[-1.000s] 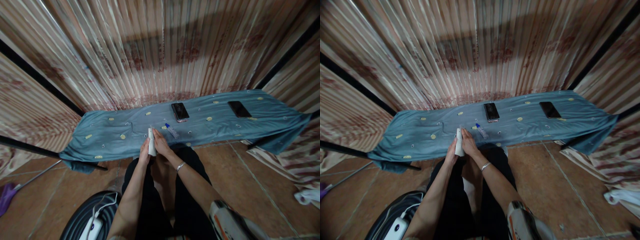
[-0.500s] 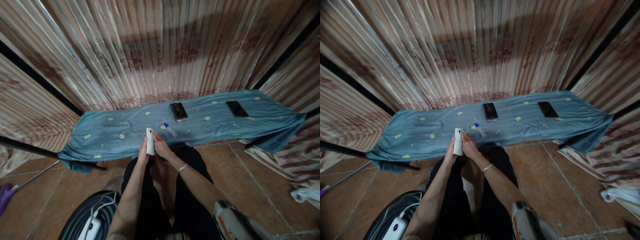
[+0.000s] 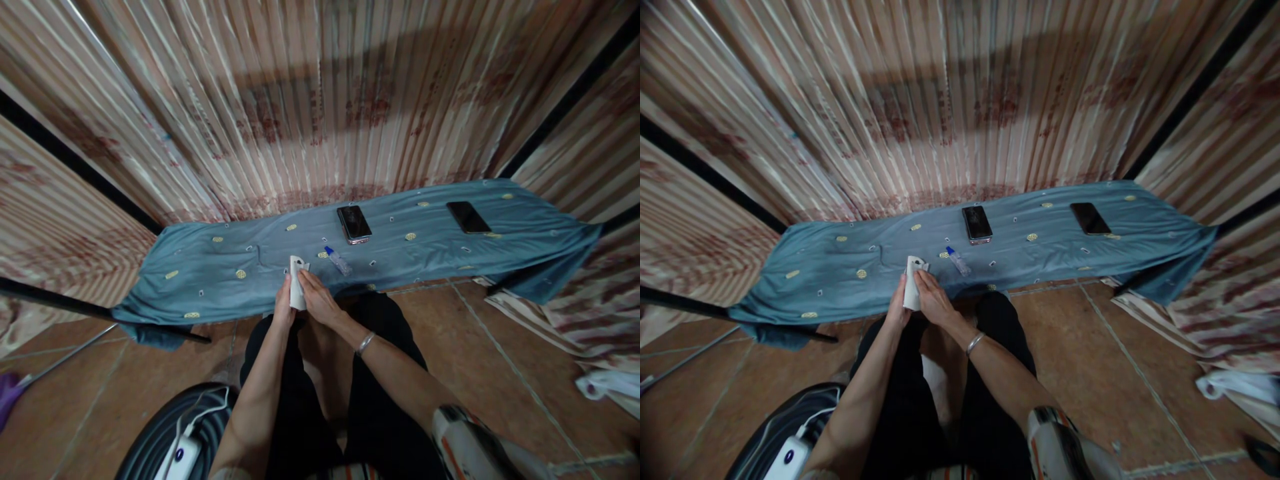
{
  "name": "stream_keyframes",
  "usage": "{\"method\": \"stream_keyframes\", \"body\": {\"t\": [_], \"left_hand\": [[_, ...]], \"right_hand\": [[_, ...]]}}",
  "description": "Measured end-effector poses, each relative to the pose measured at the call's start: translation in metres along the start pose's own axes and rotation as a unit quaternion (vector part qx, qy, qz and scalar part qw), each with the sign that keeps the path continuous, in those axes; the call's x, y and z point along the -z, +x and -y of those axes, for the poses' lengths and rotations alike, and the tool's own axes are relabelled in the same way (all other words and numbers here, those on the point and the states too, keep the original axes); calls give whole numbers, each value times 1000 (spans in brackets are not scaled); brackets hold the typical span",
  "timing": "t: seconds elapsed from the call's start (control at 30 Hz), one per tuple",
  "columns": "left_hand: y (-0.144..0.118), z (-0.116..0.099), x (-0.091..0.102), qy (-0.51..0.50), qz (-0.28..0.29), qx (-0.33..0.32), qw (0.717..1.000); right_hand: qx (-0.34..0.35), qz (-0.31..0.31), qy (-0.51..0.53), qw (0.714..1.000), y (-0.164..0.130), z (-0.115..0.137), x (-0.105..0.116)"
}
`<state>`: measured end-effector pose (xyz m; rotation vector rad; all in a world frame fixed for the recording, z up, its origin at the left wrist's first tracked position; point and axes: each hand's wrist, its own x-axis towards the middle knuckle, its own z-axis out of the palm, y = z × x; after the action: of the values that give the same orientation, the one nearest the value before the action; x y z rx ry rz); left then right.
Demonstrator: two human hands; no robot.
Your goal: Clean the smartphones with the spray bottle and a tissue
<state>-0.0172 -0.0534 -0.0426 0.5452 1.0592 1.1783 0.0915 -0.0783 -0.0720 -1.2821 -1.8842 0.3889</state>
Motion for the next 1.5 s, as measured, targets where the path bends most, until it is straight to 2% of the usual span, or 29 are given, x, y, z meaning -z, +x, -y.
{"method": "stream_keyframes", "body": {"t": [0.2,0.37,0.57,0.8,1.07,1.17,1.3,1.5], "left_hand": [[3,3,4,10,10,-26,1000],[4,3,5,-22,6,-19,1000],[3,1,3,-62,-4,7,998],[4,-1,7,-68,54,67,994],[12,-1,10,-66,53,122,989],[12,-2,11,-75,48,127,988],[9,-4,11,-87,61,98,989],[3,-8,3,-91,58,91,990]], "right_hand": [[9,-12,5,1000,6,3,0],[35,0,1,999,4,7,0],[70,4,-12,997,-6,16,3],[105,9,-28,994,-16,26,5],[152,-10,-34,988,-23,31,5],[149,-8,-45,988,-26,30,4],[127,-12,-59,990,-27,25,4],[86,1,-71,994,-24,22,8]]}}
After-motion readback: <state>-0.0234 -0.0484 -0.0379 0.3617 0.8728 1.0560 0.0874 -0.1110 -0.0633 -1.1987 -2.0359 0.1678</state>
